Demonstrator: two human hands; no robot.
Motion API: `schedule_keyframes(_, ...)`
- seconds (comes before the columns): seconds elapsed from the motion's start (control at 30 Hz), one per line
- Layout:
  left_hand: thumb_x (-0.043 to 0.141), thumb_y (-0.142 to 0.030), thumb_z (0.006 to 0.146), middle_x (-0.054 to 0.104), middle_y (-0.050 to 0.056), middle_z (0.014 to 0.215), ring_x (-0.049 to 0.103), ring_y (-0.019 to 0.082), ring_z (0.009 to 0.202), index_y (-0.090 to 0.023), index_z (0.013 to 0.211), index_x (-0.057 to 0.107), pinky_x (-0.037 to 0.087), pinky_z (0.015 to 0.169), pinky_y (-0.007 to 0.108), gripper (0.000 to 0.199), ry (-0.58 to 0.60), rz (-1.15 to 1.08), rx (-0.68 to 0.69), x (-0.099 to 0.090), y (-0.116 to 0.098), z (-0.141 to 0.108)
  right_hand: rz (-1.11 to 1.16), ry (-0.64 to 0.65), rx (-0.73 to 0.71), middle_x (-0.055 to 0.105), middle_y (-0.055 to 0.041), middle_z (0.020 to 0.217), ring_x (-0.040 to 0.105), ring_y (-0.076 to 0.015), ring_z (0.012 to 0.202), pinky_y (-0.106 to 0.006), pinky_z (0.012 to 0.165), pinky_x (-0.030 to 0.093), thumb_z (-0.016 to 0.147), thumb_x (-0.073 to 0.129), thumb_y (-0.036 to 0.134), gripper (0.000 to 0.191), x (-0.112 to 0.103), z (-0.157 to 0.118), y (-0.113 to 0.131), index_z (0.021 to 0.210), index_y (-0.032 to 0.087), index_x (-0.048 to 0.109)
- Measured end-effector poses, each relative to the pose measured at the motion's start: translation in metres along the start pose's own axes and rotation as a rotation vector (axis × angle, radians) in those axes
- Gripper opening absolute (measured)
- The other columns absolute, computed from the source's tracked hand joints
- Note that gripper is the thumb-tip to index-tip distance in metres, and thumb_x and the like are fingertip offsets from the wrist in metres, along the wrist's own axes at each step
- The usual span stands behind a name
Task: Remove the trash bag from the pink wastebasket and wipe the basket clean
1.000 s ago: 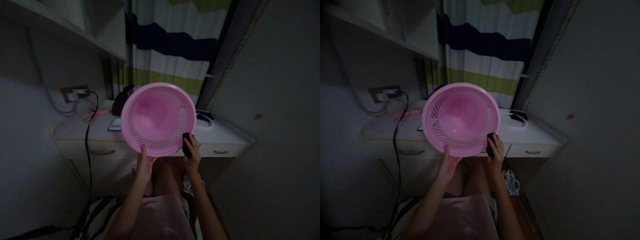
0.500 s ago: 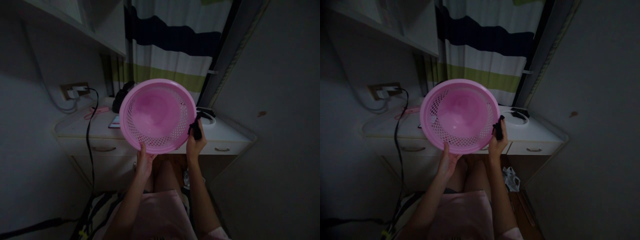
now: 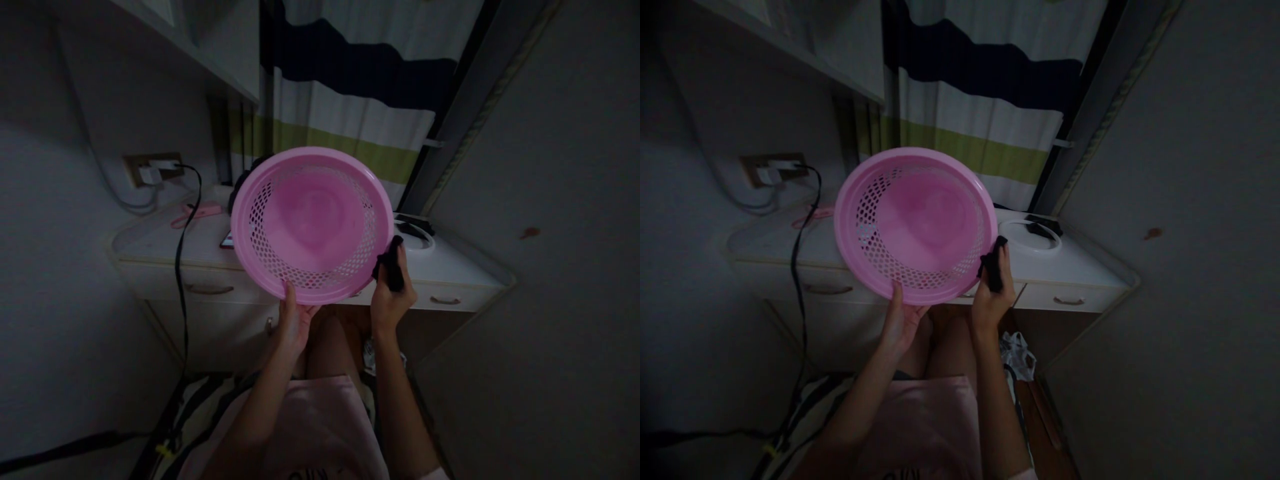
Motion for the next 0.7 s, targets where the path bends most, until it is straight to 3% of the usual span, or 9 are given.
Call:
schedule_keyframes(0.13, 0.052, -0.042, 0.083, 0.051, 0.011, 0.133, 0.054, 0.025, 0.116, -0.027, 0.13, 0.043, 0.048, 0.091, 0.043, 0.05, 0.016, -0.003, 0.006, 0.004, 0.004, -0.001, 0.009, 0.02, -0.114, 0.056, -0.0059, 0.127, 0.05, -0.02, 0.12, -0.046, 0.104, 0.036, 0.082, 0.053, 0.021, 0.042, 0.004, 0.042, 0.008, 0.124, 0.021, 0.054)
schedule_keyframes(0.23, 0.054, -0.04, 0.083, 0.054, 0.01, 0.13, 0.053, 0.023, 0.117, -0.027, 0.13, 0.043, 0.047, 0.093, 0.041, 0.049, 0.016, -0.025, -0.007, 0.006, 0.008, -0.001, -0.026, 0.029, -0.123, 0.056, -0.0059, 0.127, 0.051, -0.02, 0.119, -0.047, 0.103, 0.037, 0.082, 0.053, 0.021, 0.041, 0.003, 0.045, 0.005, 0.123, 0.021, 0.055)
schedule_keyframes(0.33, 0.054, -0.04, 0.083, 0.054, 0.009, 0.13, 0.054, 0.023, 0.116, -0.03, 0.13, 0.042, 0.047, 0.093, 0.042, 0.05, 0.012, -0.028, -0.021, 0.008, 0.01, 0.001, -0.066, 0.005, -0.058, 0.051, -0.0075, 0.132, 0.049, -0.0216, 0.121, -0.046, 0.103, 0.037, 0.082, 0.054, 0.024, 0.041, -0.005, 0.021, -0.007, 0.123, 0.021, 0.055)
schedule_keyframes(0.53, 0.053, -0.043, 0.083, 0.048, 0.009, 0.136, 0.053, 0.024, 0.116, -0.03, 0.131, 0.041, 0.046, 0.093, 0.042, 0.052, 0.042, 0.001, -0.002, 0.016, 0.012, 0.002, -0.038, 0.058, 0.202, 0.046, -0.0118, 0.135, 0.045, -0.0236, 0.124, -0.043, 0.104, 0.036, 0.084, 0.053, 0.026, 0.043, -0.01, -0.06, -0.045, 0.126, 0.017, 0.052)
schedule_keyframes(0.7, 0.05, -0.051, 0.081, 0.047, 0.011, 0.137, 0.052, 0.025, 0.117, -0.027, 0.134, 0.039, 0.043, 0.097, 0.04, 0.059, 0.154, -0.058, 0.016, 0.027, 0.009, 0.002, -0.029, 0.186, 0.097, 0.045, -0.0091, 0.136, 0.045, -0.0221, 0.124, -0.04, 0.101, 0.041, 0.084, 0.05, 0.017, 0.045, 0.004, -0.089, -0.029, 0.128, 0.021, 0.05)
Point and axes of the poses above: each hand's wrist, its own z-axis towards the middle knuckle, its own x-axis out of the palm, y = z × x, the point moved 10 cm from there along z, towards the middle knuckle
